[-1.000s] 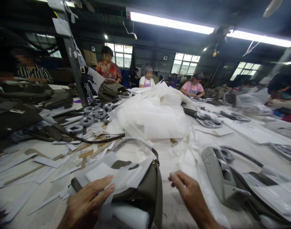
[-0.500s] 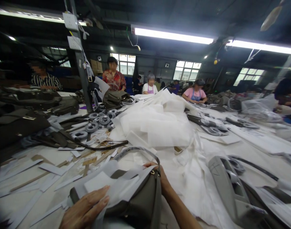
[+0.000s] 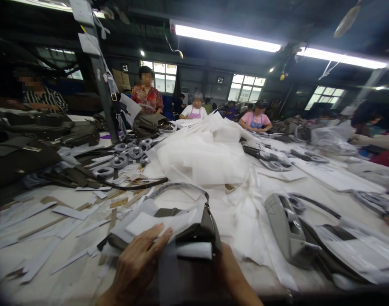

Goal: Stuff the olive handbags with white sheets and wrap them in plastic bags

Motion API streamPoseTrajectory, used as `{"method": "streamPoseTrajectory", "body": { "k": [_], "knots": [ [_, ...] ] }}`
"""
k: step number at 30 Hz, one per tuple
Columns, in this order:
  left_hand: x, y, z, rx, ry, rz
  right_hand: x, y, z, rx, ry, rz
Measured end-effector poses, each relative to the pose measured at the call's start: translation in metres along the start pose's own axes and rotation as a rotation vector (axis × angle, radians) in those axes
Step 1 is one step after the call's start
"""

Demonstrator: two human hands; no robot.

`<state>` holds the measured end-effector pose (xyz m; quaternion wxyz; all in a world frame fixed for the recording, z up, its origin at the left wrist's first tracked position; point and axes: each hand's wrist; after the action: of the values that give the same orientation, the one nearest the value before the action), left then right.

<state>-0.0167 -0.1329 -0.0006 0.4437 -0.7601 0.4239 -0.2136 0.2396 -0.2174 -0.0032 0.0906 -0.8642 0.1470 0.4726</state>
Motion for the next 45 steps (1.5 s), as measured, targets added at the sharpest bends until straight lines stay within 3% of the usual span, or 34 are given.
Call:
{"method": "streamPoseTrajectory", "body": {
  "k": [3,5,10,15,20,23,25,26,27,29,31,33,38,41,45],
  "knots": [
    [0.013,0.000,0.010,-0.009,-0.036,0.015,0.011,0.029,0.024,-0.088,-0.215,0.360],
    [0.022,0.003,0.016,-0.001,-0.055,0.038,0.017,0.047,0.034,-0.166,-0.355,0.466],
    [0.037,0.015,0.019,-0.063,-0.068,0.114,0.026,0.078,0.041,-0.274,-0.550,0.502],
    [0.037,0.013,0.022,-0.118,-0.057,0.121,0.019,0.086,0.053,-0.182,-0.581,0.483],
    [0.037,0.012,0.027,-0.114,-0.060,0.104,0.028,0.095,0.054,-0.248,-0.484,0.451],
    [0.039,0.015,0.030,-0.108,-0.059,0.105,0.030,0.106,0.035,-0.362,-0.319,0.403],
    [0.040,0.017,0.032,-0.108,-0.057,0.096,0.016,0.111,0.013,-0.308,-0.103,0.327],
    [0.041,0.017,0.032,-0.111,-0.055,0.094,0.005,0.111,0.000,-0.215,0.013,0.241],
    [0.042,0.017,0.033,-0.113,-0.054,0.093,-0.009,0.109,-0.012,-0.082,0.105,0.112],
    [0.043,0.017,0.034,-0.120,-0.059,0.094,-0.039,0.097,-0.031,0.130,0.205,-0.282],
    [0.042,0.016,0.034,-0.129,-0.071,0.096,-0.061,0.076,-0.037,0.208,0.308,-0.638],
    [0.041,0.016,0.034,-0.136,-0.078,0.114,-0.070,0.050,-0.032,0.166,0.436,-0.840],
    [0.044,0.013,0.032,-0.131,-0.061,0.134,-0.042,0.006,-0.012,-0.008,0.580,-0.891],
    [0.048,0.008,0.034,-0.126,-0.029,0.120,-0.026,0.002,-0.012,-0.004,0.565,-0.980],
    [0.045,0.001,0.037,-0.164,0.038,0.217,-0.019,0.002,-0.016,0.010,0.599,-1.117]
  ]
}}
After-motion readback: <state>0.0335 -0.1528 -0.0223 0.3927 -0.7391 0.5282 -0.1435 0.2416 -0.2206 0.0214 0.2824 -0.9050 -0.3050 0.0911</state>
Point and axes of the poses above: each hand's wrist, its own y-axis away from the middle knuckle, its own z-axis out of the palm, x = y × z, and after that the axes turned 6 degrees about x, right-handed
